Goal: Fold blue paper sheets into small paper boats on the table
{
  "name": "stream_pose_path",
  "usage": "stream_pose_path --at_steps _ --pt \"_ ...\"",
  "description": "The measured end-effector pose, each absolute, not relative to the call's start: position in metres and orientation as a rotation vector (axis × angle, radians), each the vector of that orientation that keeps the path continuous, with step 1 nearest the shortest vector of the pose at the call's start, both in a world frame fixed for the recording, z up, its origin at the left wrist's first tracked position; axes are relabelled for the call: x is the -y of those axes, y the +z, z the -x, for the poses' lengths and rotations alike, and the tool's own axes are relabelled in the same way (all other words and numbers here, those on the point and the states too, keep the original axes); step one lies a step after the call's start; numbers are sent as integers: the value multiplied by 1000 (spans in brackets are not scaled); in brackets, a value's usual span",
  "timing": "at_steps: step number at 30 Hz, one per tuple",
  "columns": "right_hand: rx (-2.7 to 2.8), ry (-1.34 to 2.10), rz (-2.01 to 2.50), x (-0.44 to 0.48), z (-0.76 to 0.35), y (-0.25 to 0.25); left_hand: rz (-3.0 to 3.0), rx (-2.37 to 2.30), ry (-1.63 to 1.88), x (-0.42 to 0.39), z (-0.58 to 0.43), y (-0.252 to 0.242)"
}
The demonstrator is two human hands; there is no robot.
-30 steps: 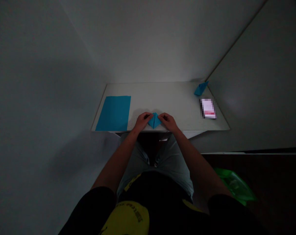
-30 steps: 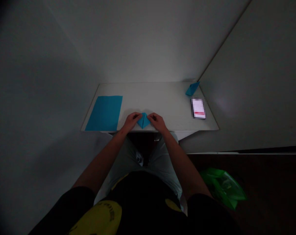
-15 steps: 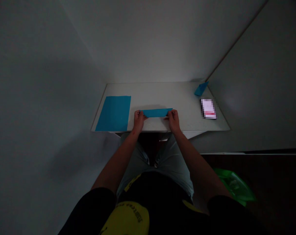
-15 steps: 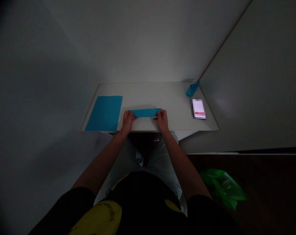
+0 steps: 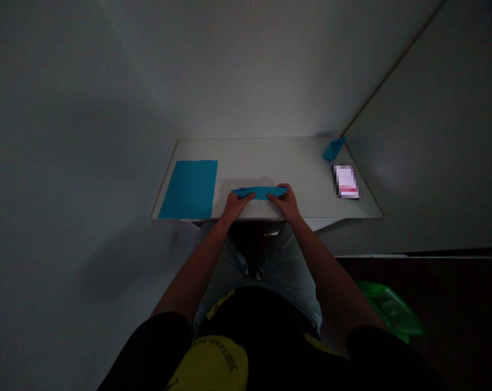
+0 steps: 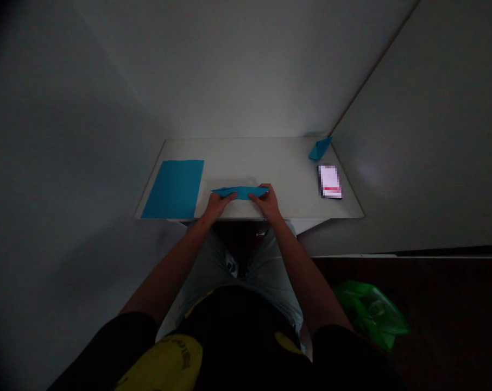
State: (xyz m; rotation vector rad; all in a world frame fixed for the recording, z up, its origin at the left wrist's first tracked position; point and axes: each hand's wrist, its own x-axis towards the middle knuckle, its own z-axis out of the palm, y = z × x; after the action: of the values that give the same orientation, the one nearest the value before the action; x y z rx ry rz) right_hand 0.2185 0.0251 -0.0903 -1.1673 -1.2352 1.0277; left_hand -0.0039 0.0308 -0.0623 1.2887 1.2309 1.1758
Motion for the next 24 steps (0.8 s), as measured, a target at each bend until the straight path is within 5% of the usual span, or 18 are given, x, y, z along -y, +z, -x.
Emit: stream_pose_path --at_steps 13,24 --pt "1245 975 1271 -16 -219 -76 -1012 -1311 1353 -29 0 -62" --pt "1834 842 1207 32 -256 -53 -1117 -1232 1280 -27 5 -63"
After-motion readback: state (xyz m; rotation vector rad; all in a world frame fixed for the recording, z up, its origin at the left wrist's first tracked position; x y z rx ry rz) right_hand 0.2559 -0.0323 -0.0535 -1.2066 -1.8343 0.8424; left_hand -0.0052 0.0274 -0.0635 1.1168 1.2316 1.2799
